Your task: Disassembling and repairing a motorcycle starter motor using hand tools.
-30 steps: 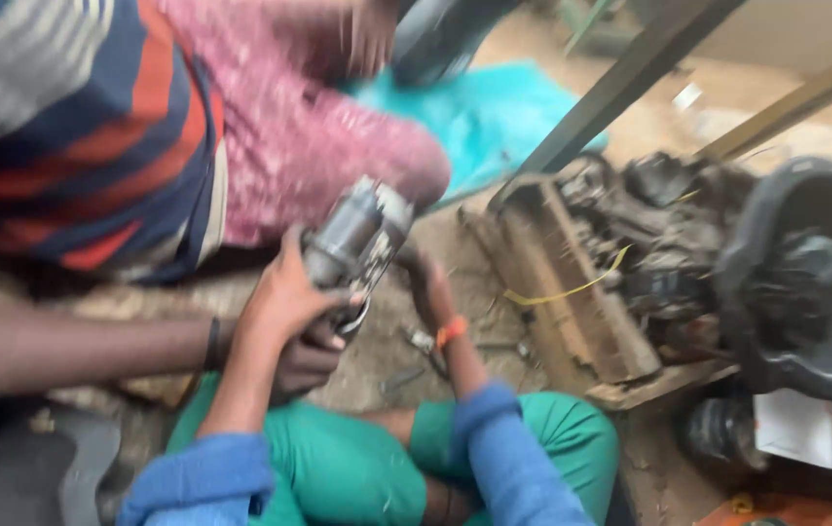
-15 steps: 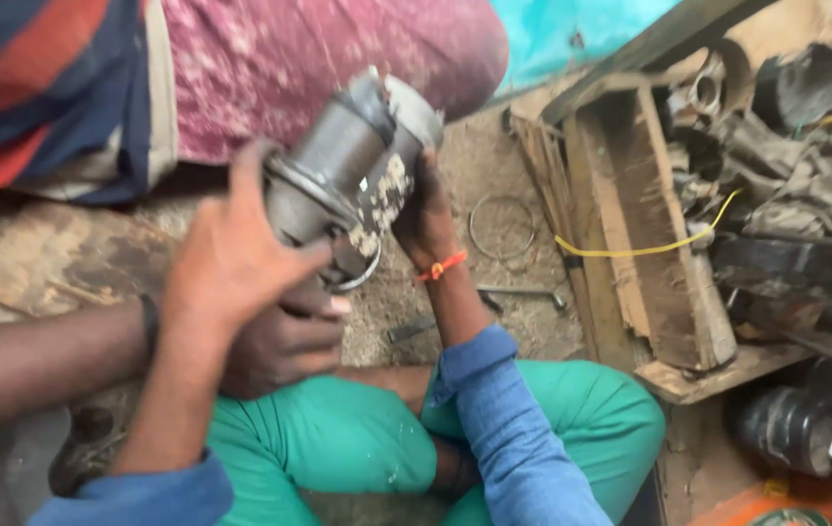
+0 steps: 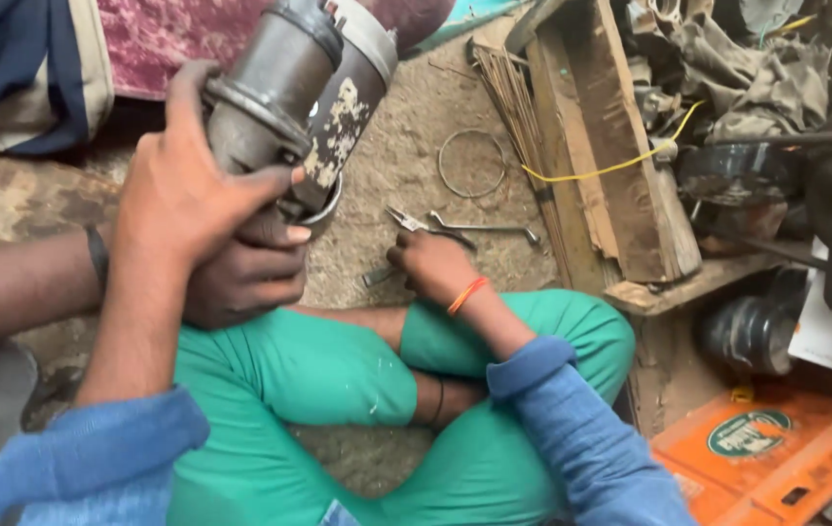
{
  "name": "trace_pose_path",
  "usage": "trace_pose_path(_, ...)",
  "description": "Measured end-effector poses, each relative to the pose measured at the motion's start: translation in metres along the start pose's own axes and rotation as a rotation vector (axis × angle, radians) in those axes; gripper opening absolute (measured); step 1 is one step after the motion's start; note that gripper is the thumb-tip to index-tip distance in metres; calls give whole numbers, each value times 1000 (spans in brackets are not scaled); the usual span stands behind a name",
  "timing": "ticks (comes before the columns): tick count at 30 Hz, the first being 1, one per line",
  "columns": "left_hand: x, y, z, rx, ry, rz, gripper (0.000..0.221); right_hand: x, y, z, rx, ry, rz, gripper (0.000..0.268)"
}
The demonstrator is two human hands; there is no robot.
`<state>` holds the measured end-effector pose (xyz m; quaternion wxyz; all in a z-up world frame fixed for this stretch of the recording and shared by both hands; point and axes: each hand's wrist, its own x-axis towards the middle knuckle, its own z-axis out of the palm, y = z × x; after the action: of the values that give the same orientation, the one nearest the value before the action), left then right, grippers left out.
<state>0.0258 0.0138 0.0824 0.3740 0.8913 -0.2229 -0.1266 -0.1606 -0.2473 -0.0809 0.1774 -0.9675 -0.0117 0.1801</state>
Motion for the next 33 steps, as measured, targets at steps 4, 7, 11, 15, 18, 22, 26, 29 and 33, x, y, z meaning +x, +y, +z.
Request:
trace_pose_path(4, 1, -16, 1, 5, -33, 91, 118, -1, 4, 41, -188, 190, -168, 22)
trace_pose_path(7, -3, -5, -7, -1, -63, 79, 115, 5, 11, 47, -196, 145, -117, 13)
trace_pose_path(11, -25, -22, -3, 150, 180, 391, 88, 7, 19, 41, -158, 152, -146, 12)
trace_pose_path(15, -56, -8, -9, -53, 216, 334, 57, -2, -5, 6, 19, 74, 0, 14)
trace_pose_path(18, -63, -4, -13, -153, 184, 274, 59, 0, -11, -15, 299, 45, 130, 18)
trace_pose_path(22, -63, -6, -12, -157, 179, 318, 57, -12, -25, -40, 778, 260, 65, 19)
trace_pose_path(26, -63, 10, -19, -176, 208, 318, 51, -28, -53, -66, 1008, 438, -152, 22)
trace_pose_path(29, -62, 3, -14, -118, 231, 368, 52, -37, -83, -83, 1212, 538, -255, 25)
trace_pose_path(33, -57, 9, -11, -161, 256, 472, 58, -36, -128, -108, 1196, 734, -415, 31)
